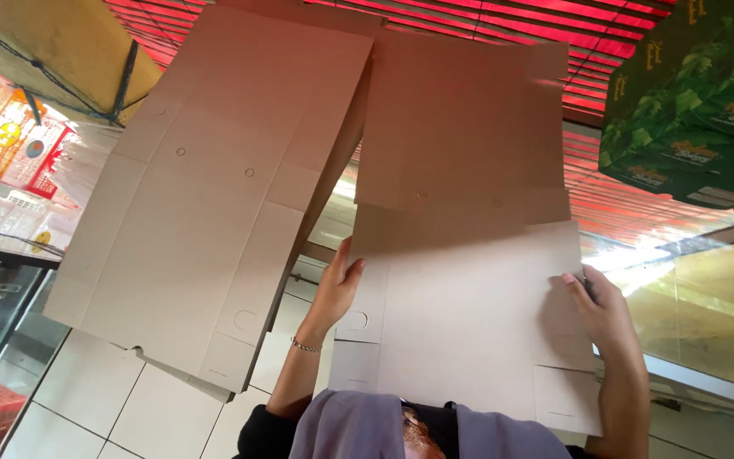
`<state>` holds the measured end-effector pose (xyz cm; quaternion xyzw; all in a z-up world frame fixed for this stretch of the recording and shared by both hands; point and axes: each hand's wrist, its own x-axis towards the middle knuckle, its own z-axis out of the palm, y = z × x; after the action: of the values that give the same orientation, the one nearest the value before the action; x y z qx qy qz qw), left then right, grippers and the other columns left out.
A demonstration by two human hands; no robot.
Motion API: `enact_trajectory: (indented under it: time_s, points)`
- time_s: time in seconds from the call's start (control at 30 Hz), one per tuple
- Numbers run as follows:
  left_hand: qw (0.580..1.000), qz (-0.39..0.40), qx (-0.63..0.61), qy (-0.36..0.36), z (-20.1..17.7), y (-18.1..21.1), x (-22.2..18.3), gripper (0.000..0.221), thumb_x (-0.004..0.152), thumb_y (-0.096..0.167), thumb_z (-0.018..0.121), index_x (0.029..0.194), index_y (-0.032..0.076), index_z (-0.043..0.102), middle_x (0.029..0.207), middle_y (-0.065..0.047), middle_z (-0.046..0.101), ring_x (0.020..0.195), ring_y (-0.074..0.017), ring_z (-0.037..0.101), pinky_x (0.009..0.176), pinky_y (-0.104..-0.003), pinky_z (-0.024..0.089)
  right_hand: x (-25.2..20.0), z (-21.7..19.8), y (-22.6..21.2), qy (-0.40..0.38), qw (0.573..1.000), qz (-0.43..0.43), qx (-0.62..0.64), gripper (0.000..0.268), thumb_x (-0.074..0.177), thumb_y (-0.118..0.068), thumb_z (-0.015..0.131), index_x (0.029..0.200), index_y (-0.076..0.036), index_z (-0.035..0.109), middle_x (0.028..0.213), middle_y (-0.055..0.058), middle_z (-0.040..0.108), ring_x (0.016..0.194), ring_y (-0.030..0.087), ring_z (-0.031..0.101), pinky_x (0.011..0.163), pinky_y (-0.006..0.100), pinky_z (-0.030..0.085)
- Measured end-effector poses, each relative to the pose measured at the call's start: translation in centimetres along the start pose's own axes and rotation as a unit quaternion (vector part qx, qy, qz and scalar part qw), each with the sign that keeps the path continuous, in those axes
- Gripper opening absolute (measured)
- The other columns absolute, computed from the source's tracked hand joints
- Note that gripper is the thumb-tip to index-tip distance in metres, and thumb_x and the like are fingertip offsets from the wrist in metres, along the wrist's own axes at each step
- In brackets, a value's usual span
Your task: The person assembles a flat cardboard box by folding the side panels and tucking the flaps into slots to form a rectangular container. They then place a green branded bakery box inside the assembled container and stack it with other boxes.
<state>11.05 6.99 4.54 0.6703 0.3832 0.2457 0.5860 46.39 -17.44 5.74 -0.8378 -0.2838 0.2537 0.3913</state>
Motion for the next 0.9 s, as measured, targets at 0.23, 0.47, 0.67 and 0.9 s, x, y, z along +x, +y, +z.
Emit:
enact_trajectory:
  time_s: [0.23,0.47,0.67,0.9]
  points:
    - [0.989,-0.032,0.138,0.033,1.1,2.7,1.1,0.051,0.100,0.012,0.054,0.150,0.007,0.047,0.061,-0.014,0.057,0.047,-0.0163,0.045,0.048,-0.036,0.039,1.7,0.4,4.2,0.037,0.994,-0.028,-0.103,0.039,0.105,-0.033,0.067,0.093,0.003,0.058,0.067,0.012,0.047,0.065,0.019,0.038,0.057,0.038,0.038]
    - [0.950,0.066,0.279,0.126,1.5,2.9,1.0,0.056,0.094,0.017,0.064,0.147,0.004,0.053,0.100,-0.024,0.068,0.078,-0.0352,0.067,0.069,-0.044,0.054,-1.2,1.4,-1.9,0.119,0.976,-0.008,-0.182,0.035,0.101,-0.038,0.071,0.105,-0.004,0.067,0.075,0.020,0.068,0.065,0.036,0.065,0.065,0.047,0.050]
    - [0.964,0.029,0.233,0.127,1.1,2.9,-2.5,0.060,0.086,0.015,0.074,0.140,-0.001,0.054,0.107,-0.018,0.066,0.090,-0.0303,0.065,0.079,-0.041,0.055,-2.0,1.8,-1.8,0.149,0.969,-0.044,-0.192,0.037,0.100,-0.036,0.074,0.110,-0.002,0.067,0.080,0.016,0.071,0.071,0.033,0.069,0.067,0.044,0.053]
    - [0.960,0.007,0.239,0.148,2.4,4.2,-2.8,0.060,0.078,0.007,0.078,0.133,0.002,0.056,0.111,-0.015,0.063,0.090,-0.0272,0.066,0.080,-0.040,0.057,-1.5,1.1,-3.4,0.055,0.992,-0.030,-0.111,0.058,0.084,-0.030,0.084,0.123,0.004,0.059,0.091,0.018,0.072,0.081,0.028,0.073,0.071,0.040,0.057]
